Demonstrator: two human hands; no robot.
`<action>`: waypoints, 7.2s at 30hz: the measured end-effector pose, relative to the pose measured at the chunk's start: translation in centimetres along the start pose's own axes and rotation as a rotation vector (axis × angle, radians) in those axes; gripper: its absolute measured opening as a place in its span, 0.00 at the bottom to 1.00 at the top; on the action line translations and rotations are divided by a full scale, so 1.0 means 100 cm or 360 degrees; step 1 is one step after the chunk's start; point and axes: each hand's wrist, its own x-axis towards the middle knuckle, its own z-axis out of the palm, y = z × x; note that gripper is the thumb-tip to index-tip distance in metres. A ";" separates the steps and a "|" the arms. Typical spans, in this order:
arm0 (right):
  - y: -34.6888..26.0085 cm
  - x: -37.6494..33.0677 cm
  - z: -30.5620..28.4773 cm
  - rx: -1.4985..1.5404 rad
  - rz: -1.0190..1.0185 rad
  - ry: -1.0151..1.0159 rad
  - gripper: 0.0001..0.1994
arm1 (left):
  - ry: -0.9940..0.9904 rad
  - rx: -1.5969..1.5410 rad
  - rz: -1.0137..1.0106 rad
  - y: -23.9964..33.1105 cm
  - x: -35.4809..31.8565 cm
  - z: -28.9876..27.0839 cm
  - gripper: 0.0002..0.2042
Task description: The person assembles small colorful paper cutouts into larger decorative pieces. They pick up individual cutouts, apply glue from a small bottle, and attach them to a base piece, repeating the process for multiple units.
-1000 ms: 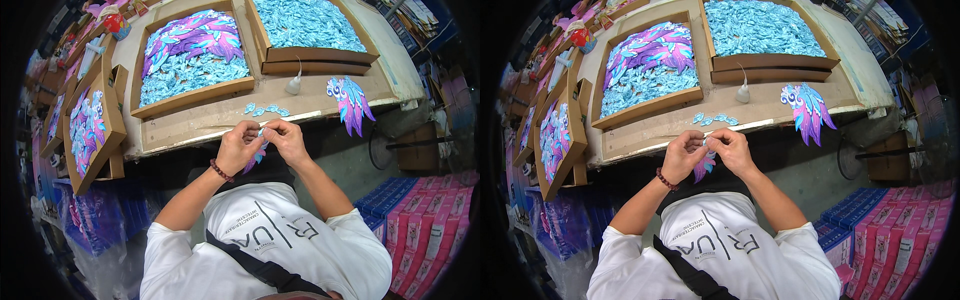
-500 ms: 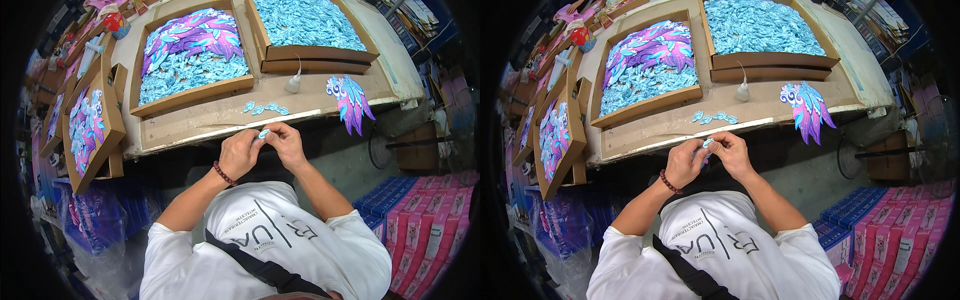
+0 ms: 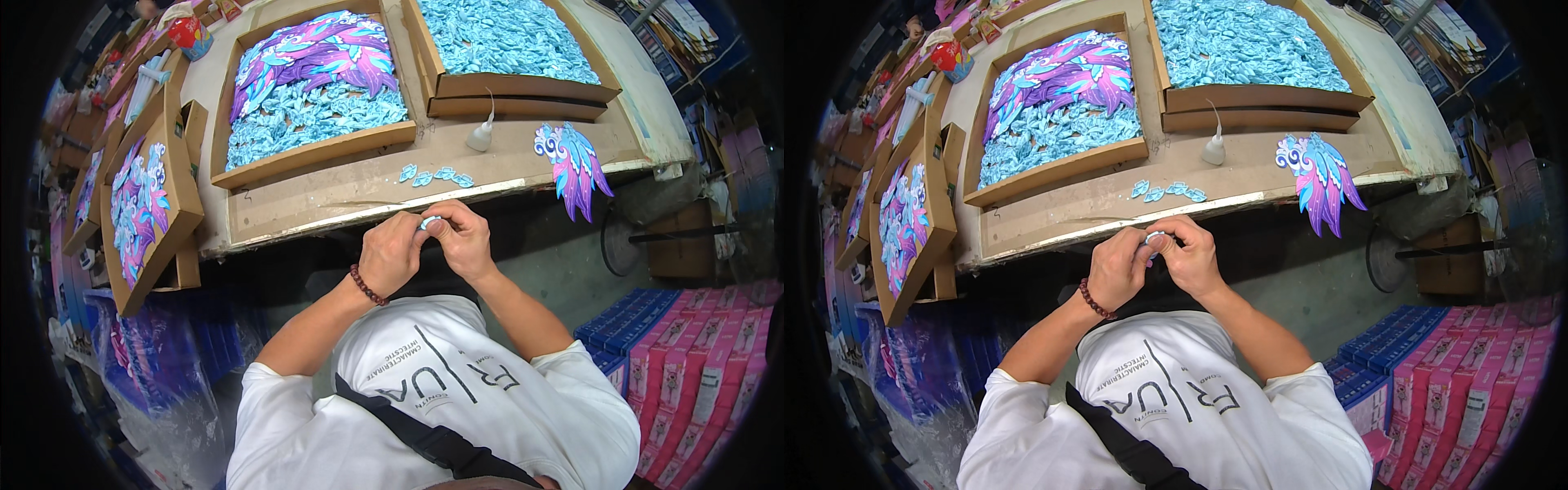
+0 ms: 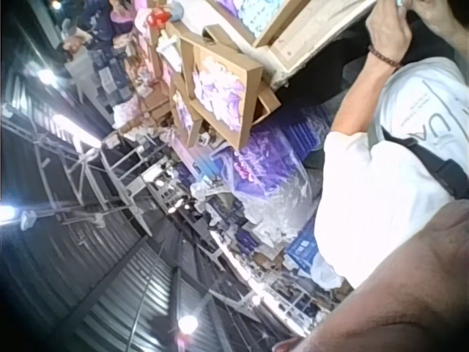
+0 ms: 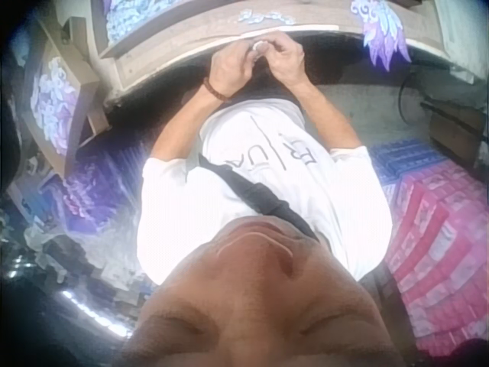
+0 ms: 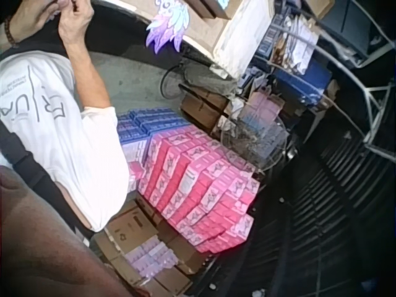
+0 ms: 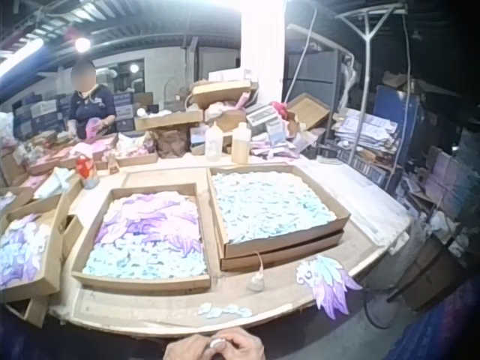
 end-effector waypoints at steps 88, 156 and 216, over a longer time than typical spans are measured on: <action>-0.035 0.106 -0.206 -0.2004 -0.0128 0.0805 0.14 | -0.0443 -0.0814 -0.1159 -0.042 0.092 -0.039 0.08; 0.002 0.009 -0.020 0.0297 0.0017 0.0159 0.08 | 0.0032 -0.0231 -0.0142 0.015 0.028 0.002 0.09; -0.052 0.019 0.016 -0.0367 -0.0769 -0.0211 0.10 | 0.0227 0.0117 0.0359 0.008 0.001 -0.055 0.08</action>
